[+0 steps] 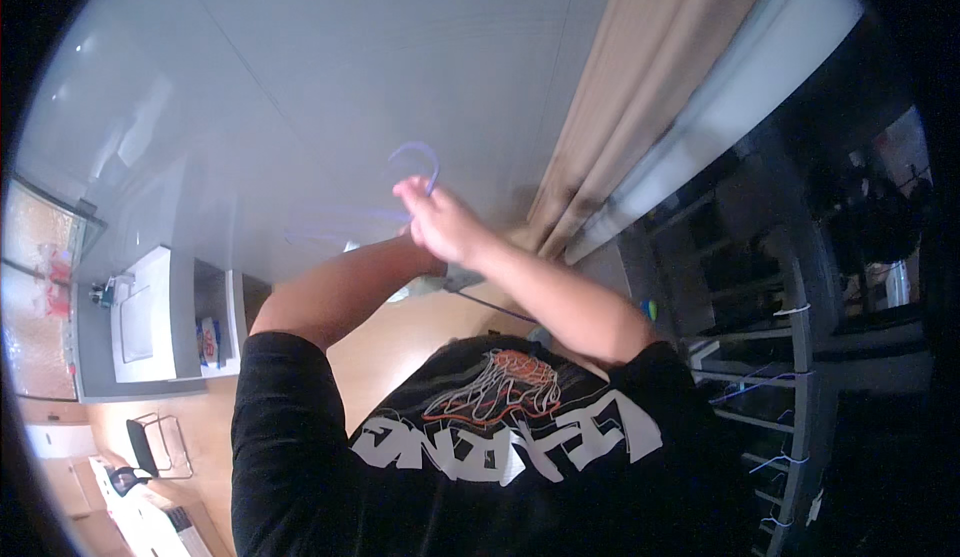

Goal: The person washes a light blue cloth in a sink, wrings it by hand, and hangs it on a plastic hanger on a balcony rack, then wipes the sink counter with a dark gray cloth before rinsing and wringing the dark cloth as well.

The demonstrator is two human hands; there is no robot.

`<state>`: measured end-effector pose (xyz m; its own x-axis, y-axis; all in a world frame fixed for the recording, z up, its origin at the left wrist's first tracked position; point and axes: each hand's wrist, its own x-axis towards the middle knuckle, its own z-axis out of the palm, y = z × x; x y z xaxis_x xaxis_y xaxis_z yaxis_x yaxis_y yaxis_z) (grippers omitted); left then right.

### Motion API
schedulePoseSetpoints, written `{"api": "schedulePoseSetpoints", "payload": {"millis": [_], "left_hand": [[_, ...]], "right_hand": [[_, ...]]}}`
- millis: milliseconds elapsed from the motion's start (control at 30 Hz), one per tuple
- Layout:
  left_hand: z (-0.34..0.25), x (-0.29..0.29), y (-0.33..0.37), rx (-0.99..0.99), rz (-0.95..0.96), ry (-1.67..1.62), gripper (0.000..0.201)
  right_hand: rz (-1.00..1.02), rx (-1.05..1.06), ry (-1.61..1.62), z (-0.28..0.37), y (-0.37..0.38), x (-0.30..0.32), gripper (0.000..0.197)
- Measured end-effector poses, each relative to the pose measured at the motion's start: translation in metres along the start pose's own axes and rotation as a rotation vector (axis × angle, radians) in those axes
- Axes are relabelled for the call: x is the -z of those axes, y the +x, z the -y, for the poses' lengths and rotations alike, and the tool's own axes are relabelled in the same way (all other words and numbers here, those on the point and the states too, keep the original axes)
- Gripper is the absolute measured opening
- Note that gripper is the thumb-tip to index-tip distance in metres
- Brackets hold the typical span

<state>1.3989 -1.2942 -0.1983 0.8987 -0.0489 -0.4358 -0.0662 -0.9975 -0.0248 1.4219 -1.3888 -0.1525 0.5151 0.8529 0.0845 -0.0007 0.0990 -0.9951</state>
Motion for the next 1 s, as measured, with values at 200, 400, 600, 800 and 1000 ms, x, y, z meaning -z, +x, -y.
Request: {"api": "schedulePoseSetpoints", "payload": {"millis": [200,400,600,800,1000], "left_hand": [[-0.005,0.043,-0.054,-0.220,-0.151,-0.757,0.031],[0.022,0.005,-0.113,0.112,-1.050,-0.760,0.019],[0.018,0.023,-0.072,0.110,-1.134,-1.104,0.021],[0.051,0.068,-0.066,-0.085,-1.038,-1.196,0.013],[0.069,0.110,-0.083,0.063,-0.576,-1.629,0.027]], "right_hand": [[-0.129,-0.084,0.140,0.032,-0.019,0.042,0.038],[-0.122,-0.142,0.140,0.102,-0.041,0.060,0.041],[-0.165,-0.124,0.190,0.125,-0.052,0.074,0.039],[-0.367,-0.002,0.023,0.129,-0.058,0.102,0.037],[-0.431,-0.023,-0.115,0.149,-0.081,0.134,0.037]]}}
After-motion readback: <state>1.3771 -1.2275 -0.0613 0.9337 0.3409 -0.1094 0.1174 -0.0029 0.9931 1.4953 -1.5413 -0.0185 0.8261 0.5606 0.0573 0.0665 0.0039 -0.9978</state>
